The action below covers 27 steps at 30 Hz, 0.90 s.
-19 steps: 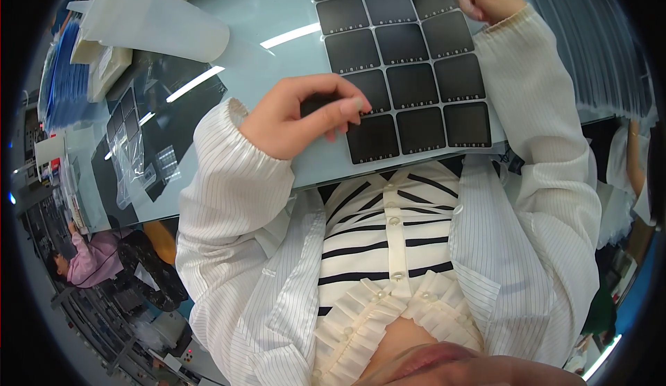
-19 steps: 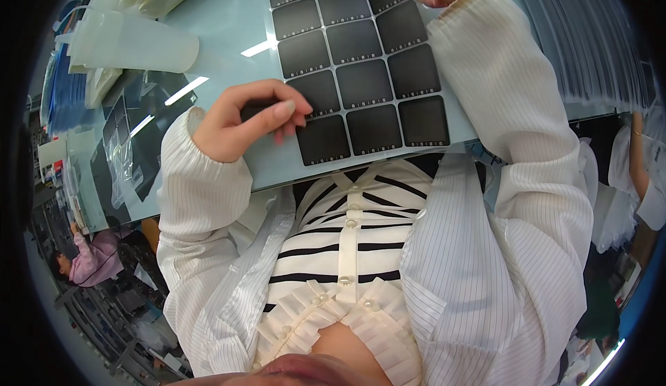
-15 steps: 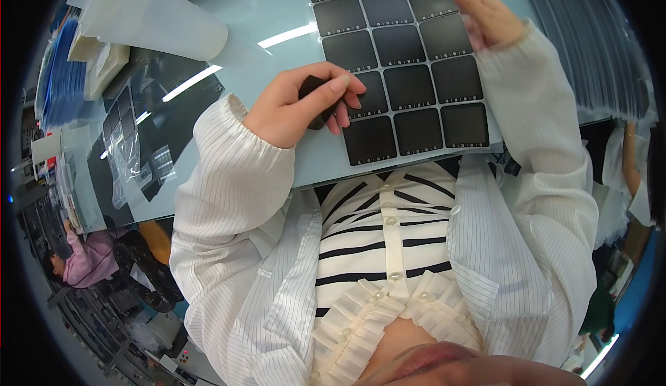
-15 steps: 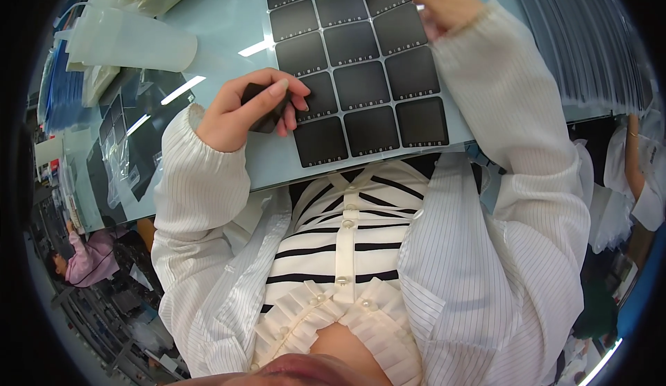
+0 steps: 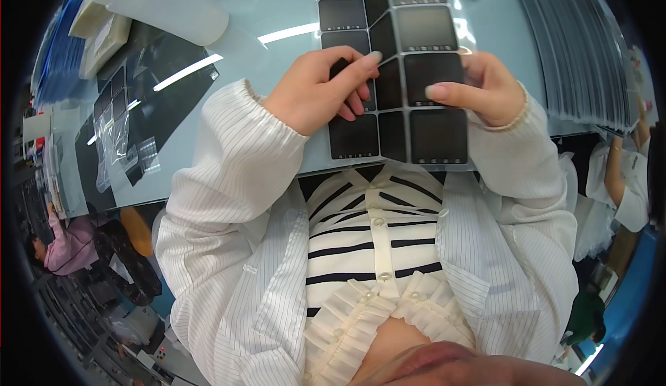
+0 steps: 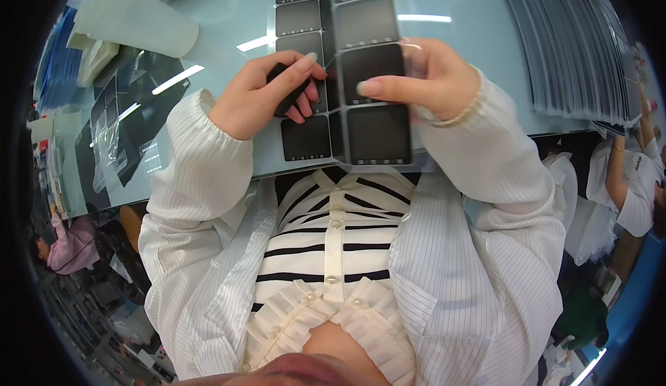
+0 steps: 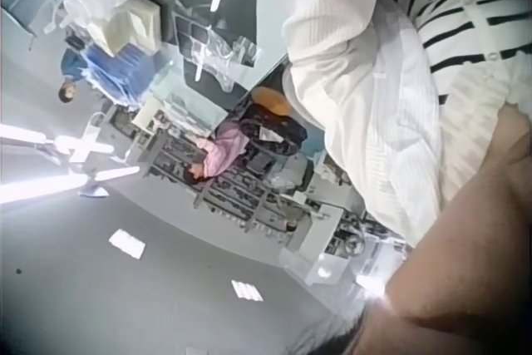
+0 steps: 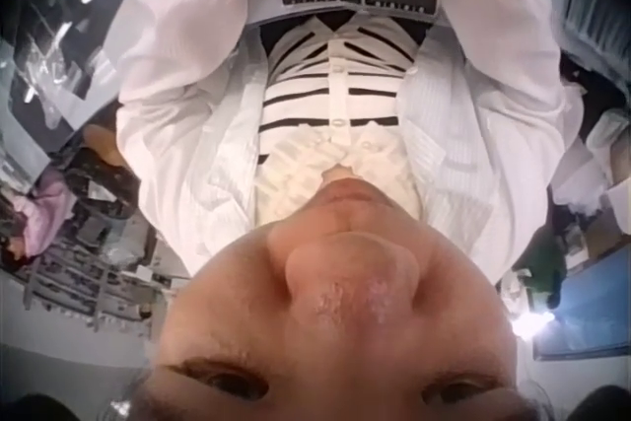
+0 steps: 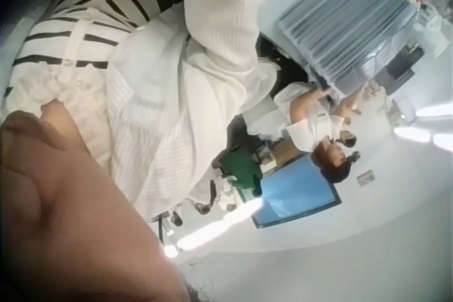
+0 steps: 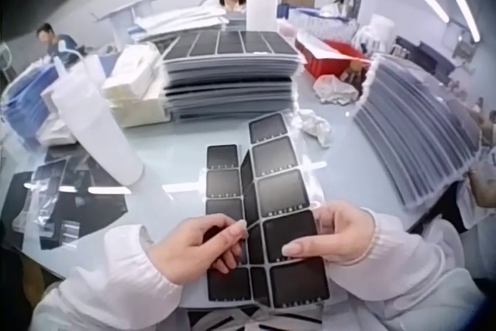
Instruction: Inspecting grid-like industrial components, cleaning them with a solution, and packaging them into plastic bags.
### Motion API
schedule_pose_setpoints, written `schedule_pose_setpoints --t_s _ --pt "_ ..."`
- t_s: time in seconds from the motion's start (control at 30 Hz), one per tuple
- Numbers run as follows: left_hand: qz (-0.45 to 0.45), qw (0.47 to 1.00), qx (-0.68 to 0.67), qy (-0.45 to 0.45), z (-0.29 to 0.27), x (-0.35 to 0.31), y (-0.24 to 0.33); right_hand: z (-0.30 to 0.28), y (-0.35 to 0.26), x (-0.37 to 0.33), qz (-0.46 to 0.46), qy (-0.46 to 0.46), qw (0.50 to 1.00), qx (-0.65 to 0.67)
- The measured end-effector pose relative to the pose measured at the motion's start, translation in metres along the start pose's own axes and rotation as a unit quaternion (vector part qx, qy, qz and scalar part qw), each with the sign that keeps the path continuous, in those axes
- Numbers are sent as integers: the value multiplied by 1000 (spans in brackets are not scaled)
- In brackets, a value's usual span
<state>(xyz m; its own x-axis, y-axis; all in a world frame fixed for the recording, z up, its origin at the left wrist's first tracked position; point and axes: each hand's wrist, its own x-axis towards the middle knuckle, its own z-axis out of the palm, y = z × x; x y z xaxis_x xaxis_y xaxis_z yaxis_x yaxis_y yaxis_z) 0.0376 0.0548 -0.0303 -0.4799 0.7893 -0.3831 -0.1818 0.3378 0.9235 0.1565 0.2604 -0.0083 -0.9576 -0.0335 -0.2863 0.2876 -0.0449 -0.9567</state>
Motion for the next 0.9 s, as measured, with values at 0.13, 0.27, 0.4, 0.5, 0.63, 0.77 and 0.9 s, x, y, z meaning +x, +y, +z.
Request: schedule_pose_setpoints --t_s 0.13,0.27,0.4,0.5,0.63,0.77,0.9 --pt "0 1000 -13 8 -1 2 -1 15 13 25 6 -65 997 33" --pt "69 997 13 -6 -5 2 -9 28 15 29 22 -50 998 23" --pt "34 999 6 -8 -2 0 -1 24 24 28 -20 -48 998 34" --pt "15 1000 7 0 1 3 -3 13 26 24 2 -39 999 5" --pt "-16 1000 20 7 3 3 3 -1 27 9 32 -21 999 -16" --pt "0 1000 -28 -9 -4 3 -11 -41 33 -20 56 12 998 -35" --pt "-2 1000 -12 -11 -6 -1 -5 -32 34 -38 142 80 987 8"
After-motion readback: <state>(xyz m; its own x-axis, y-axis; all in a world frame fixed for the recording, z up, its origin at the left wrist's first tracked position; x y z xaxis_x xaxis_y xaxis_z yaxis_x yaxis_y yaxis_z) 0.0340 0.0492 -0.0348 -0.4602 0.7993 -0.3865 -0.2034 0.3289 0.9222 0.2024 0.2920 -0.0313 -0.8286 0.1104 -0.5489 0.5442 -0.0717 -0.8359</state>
